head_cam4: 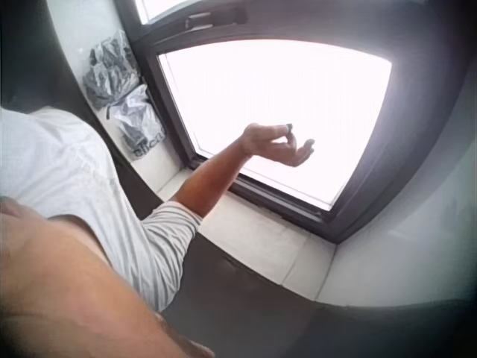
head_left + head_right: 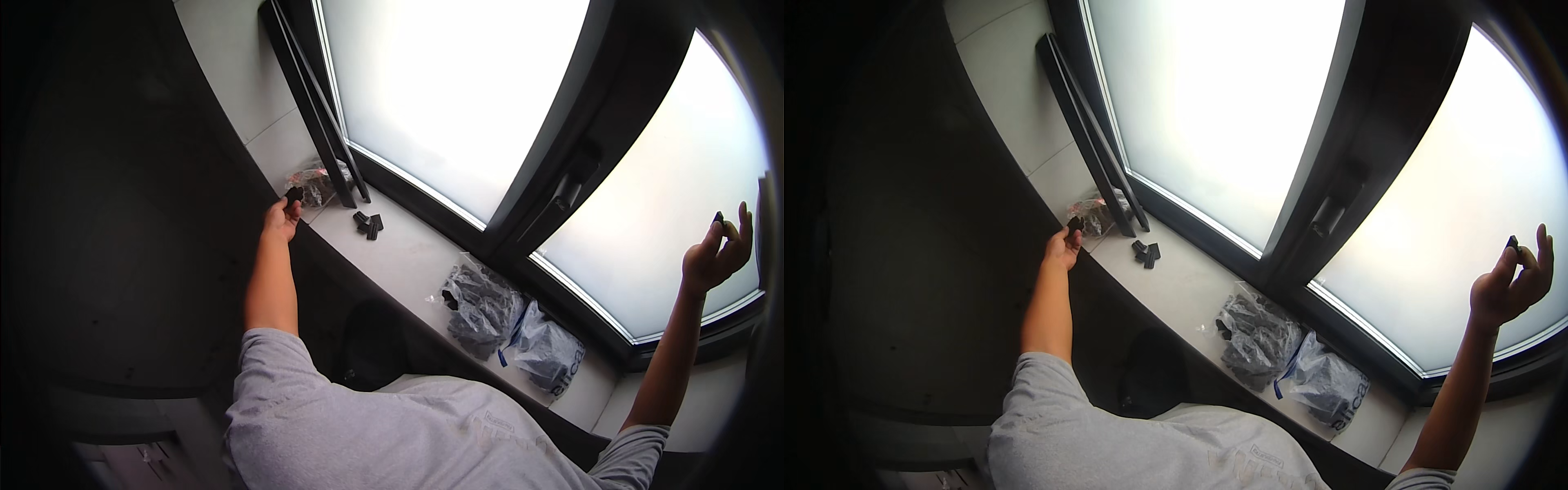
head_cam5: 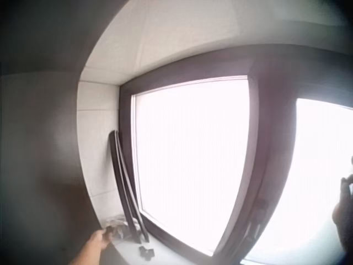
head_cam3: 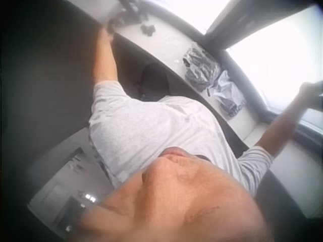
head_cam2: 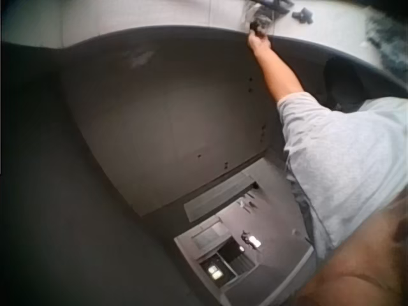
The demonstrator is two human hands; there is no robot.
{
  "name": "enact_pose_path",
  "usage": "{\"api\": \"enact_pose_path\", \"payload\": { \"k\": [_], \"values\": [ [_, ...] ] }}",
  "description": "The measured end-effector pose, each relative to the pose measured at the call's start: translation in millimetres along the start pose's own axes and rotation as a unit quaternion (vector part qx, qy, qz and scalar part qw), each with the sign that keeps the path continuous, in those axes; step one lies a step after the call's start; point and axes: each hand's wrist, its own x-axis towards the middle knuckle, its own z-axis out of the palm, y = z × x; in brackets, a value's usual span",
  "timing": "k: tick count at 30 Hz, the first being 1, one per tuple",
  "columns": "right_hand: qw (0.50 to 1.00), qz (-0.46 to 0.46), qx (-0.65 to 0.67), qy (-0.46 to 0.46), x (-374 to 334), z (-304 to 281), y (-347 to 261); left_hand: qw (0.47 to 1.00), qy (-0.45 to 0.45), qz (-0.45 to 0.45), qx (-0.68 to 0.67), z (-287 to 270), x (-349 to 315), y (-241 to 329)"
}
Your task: The person installs a window pane into a frame, then attaches small black plastic clips and a long black strip along the window edges. They handle multiple clips one at a time and press them into place along the frame.
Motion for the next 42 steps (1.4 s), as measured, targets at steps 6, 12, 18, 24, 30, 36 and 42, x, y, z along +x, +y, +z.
{"api": "enact_pose_path", "payload": {
  "k": [6, 12, 18, 24, 30, 36, 42],
  "values": [
    [0.999, 0.035, 0.009, -0.010, 0.8, -7.7, -1.8, 0.986, -0.140, 0.088, 0.019, 30.7, -115.4, -26.0],
    [0.999, 0.043, 0.006, 0.009, 8.2, -4.9, -8.6, 0.883, -0.315, -0.057, 0.343, 96.3, -250.5, -128.4],
    [0.999, 0.047, 0.010, 0.019, 18.4, -9.0, -10.0, 0.846, -0.303, 0.014, 0.439, 112.2, -254.8, -161.7],
    [0.994, 0.086, 0.065, 0.037, 21.0, -7.8, -13.0, 0.849, -0.294, 0.010, 0.438, 109.2, -248.4, -152.7],
    [0.994, 0.084, 0.062, 0.045, 25.8, -6.8, -16.6, 0.874, -0.263, 0.023, 0.409, 97.8, -244.1, -150.1],
    [0.972, 0.185, 0.140, 0.039, 11.5, -0.5, -19.0, 0.896, -0.275, 0.020, 0.348, 93.7, -243.8, -145.1],
    [0.972, 0.182, 0.143, 0.036, 10.4, -1.1, -19.7, 0.907, -0.279, 0.005, 0.315, 90.9, -241.4, -144.8]
  ]
}}
